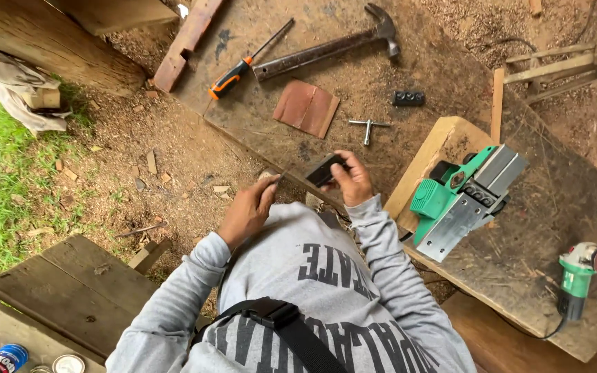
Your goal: The person is repairing and reassembling components of an electric wood planer on a wooden workbench using various tools.
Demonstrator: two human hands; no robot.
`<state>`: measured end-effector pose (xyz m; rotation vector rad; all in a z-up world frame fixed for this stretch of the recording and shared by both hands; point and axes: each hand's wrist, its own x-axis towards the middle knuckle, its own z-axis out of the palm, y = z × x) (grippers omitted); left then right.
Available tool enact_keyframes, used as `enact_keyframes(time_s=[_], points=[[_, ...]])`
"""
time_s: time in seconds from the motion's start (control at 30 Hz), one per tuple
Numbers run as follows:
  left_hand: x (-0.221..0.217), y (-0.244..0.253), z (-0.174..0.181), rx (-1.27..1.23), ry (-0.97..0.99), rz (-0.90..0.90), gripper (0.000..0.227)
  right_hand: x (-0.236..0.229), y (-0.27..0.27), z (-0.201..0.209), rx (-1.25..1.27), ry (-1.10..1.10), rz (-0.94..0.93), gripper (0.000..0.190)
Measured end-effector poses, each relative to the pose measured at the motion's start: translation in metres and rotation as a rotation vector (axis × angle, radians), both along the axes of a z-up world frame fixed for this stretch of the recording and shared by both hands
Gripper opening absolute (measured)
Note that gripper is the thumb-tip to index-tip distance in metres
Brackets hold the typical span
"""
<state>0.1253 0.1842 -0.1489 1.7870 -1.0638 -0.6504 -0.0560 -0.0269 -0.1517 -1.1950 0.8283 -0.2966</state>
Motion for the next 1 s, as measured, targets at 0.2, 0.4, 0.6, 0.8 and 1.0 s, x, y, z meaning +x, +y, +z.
enact_keyframes(time_s=[0.2,0.4,0.6,0.8,1.0], points=[[0.008,-0.059,0.022,0.272,0.277,-0.139,0.027,-0.077,0.023,-0.033,0.17,-0.226,-0.345,0.032],[0.026,-0.166,-0.002,-0.099,-0.178,-0.218,0.021,-0.099,0.049,0.032,0.175,-0.196,-0.354,0.043],[0.038,-0.277,-0.017,-0.041,-0.264,-0.208,0.024,-0.13,0.072,0.025,0.327,-0.532,-0.444,0.044],[0.049,-0.319,-0.046,0.032,-0.446,-0.274,0.024,-0.135,0.087,0.035,0.178,-0.431,-0.545,0.059],[0.06,-0.326,-0.063,-0.082,-0.505,-0.239,0.03,-0.132,0.091,0.045,0.032,-0.261,-0.556,0.06]])
